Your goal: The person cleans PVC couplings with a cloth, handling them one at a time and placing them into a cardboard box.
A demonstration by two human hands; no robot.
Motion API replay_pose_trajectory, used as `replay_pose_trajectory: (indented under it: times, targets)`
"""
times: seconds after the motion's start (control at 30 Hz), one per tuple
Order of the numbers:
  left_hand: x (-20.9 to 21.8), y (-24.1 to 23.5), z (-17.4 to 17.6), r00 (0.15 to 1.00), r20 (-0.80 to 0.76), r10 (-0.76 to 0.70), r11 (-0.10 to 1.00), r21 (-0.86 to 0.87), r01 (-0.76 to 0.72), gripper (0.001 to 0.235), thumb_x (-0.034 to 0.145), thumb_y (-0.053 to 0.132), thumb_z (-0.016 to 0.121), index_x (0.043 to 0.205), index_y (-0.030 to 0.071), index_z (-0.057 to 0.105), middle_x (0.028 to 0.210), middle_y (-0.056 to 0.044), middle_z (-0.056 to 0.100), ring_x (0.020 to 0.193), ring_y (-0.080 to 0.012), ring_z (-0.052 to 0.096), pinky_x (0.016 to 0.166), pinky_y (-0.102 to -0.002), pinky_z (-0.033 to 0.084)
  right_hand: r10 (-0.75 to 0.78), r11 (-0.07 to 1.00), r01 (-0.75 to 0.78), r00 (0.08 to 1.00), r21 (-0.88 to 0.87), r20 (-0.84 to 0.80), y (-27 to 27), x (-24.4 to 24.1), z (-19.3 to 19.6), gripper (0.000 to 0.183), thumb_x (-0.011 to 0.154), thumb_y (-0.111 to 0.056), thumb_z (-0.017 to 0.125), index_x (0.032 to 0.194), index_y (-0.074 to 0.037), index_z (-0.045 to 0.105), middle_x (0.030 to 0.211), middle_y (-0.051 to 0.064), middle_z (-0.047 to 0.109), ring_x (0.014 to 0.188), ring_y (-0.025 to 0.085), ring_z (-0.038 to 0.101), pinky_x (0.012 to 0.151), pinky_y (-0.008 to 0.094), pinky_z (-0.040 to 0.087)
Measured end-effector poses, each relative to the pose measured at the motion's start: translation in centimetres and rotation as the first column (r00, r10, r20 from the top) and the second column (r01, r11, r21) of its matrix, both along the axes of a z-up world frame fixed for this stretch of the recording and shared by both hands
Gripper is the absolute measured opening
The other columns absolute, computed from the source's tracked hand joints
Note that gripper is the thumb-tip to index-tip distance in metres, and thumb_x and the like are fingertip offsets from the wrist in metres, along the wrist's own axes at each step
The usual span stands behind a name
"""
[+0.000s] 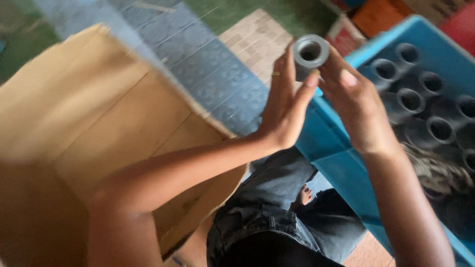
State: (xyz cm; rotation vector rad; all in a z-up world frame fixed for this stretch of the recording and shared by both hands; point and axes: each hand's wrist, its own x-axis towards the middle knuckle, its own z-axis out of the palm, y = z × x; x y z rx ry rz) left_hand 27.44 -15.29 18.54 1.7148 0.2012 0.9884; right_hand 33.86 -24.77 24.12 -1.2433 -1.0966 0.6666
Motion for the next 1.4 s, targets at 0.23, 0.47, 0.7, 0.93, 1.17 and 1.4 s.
replay_pose_trajectory:
  times: [0.23, 0.47, 0.7, 0.93, 1.17, 1.4]
  targets:
    - [7.4, -6.2, -0.2, 0.898, 0.075, -0.433, 0.901, 0.034, 0.432, 0.058, 0.094, 0.039, 0.039, 0.137, 0.002, 0.028, 0.136, -0.019, 0.044, 0.13, -0.0291, 0.042, 0.112, -0.038, 0.033, -0.395, 0.91, 0.407, 0.908, -0.078, 0.14, -9.5, 2.8, 1.5, 0.073, 0.086, -0.049, 0.036, 0.14, 0.0, 0.023, 0.147, 0.019, 0.029, 0.14, 0.029, 0.027, 0.112, 0.042, 0.024]
    - [13.9, -12.9, -2.4, 0.772, 0.036, -0.634, 0.771, -0.042, 0.635, 0.058, 0.084, 0.02, 0.059, 0.136, 0.012, 0.035, 0.136, -0.011, 0.049, 0.126, -0.0225, 0.049, 0.093, -0.031, 0.05, -0.644, 0.738, 0.656, 0.755, -0.158, 0.128, -17.0, 5.0, -0.4, 0.069, 0.085, -0.042, 0.039, 0.138, 0.0, 0.028, 0.144, 0.018, 0.034, 0.135, 0.026, 0.033, 0.11, 0.04, 0.026]
    - [18.3, -17.2, -5.7, 0.765, -0.019, -0.644, 0.765, -0.055, 0.642, 0.054, 0.081, 0.031, 0.07, 0.124, 0.006, 0.05, 0.112, -0.019, 0.06, 0.109, -0.0347, 0.058, 0.085, -0.039, 0.052, -0.835, 0.535, 0.807, 0.549, -0.251, -0.015, -20.8, 7.6, -4.2, 0.049, 0.089, -0.027, 0.05, 0.133, -0.005, 0.045, 0.133, 0.019, 0.048, 0.125, 0.031, 0.044, 0.106, 0.043, 0.033]
    - [22.9, -18.1, -8.4, 0.824, -0.076, -0.561, 0.823, 0.057, 0.566, 0.054, 0.08, 0.036, 0.071, 0.117, 0.001, 0.053, 0.102, -0.023, 0.062, 0.098, -0.0388, 0.061, 0.08, -0.045, 0.053, -0.684, 0.415, 0.865, 0.502, -0.283, 0.53, -27.1, 16.2, -15.4, 0.036, 0.081, -0.004, 0.057, 0.116, 0.005, 0.053, 0.108, 0.03, 0.058, 0.095, 0.051, 0.056, 0.078, 0.057, 0.046]
    - [26.4, -17.8, -10.0, 0.832, -0.042, -0.553, 0.808, 0.216, 0.548, 0.051, 0.071, 0.036, 0.08, 0.106, 0.005, 0.061, 0.087, -0.018, 0.067, 0.083, -0.0325, 0.067, 0.066, -0.037, 0.057, -0.063, -0.178, 0.946, 0.262, -0.269, 0.963, -32.2, 22.8, -26.7, 0.018, 0.073, -0.008, 0.064, 0.09, -0.004, 0.064, 0.105, 0.016, 0.049, 0.062, 0.038, 0.066, 0.052, 0.049, 0.055]
    - [27.4, -16.0, -10.5, 0.827, -0.129, -0.547, 0.792, 0.24, 0.561, 0.048, 0.068, 0.038, 0.081, 0.101, 0.008, 0.063, 0.082, -0.015, 0.067, 0.077, -0.031, 0.067, 0.062, -0.039, 0.056, -0.196, -0.051, 0.998, 0.012, -0.022, 0.981, -29.9, 19.2, -16.5, 0.008, 0.063, -0.016, 0.071, 0.069, -0.013, 0.066, 0.091, 0.005, 0.047, 0.054, 0.037, 0.061, 0.05, 0.048, 0.052]
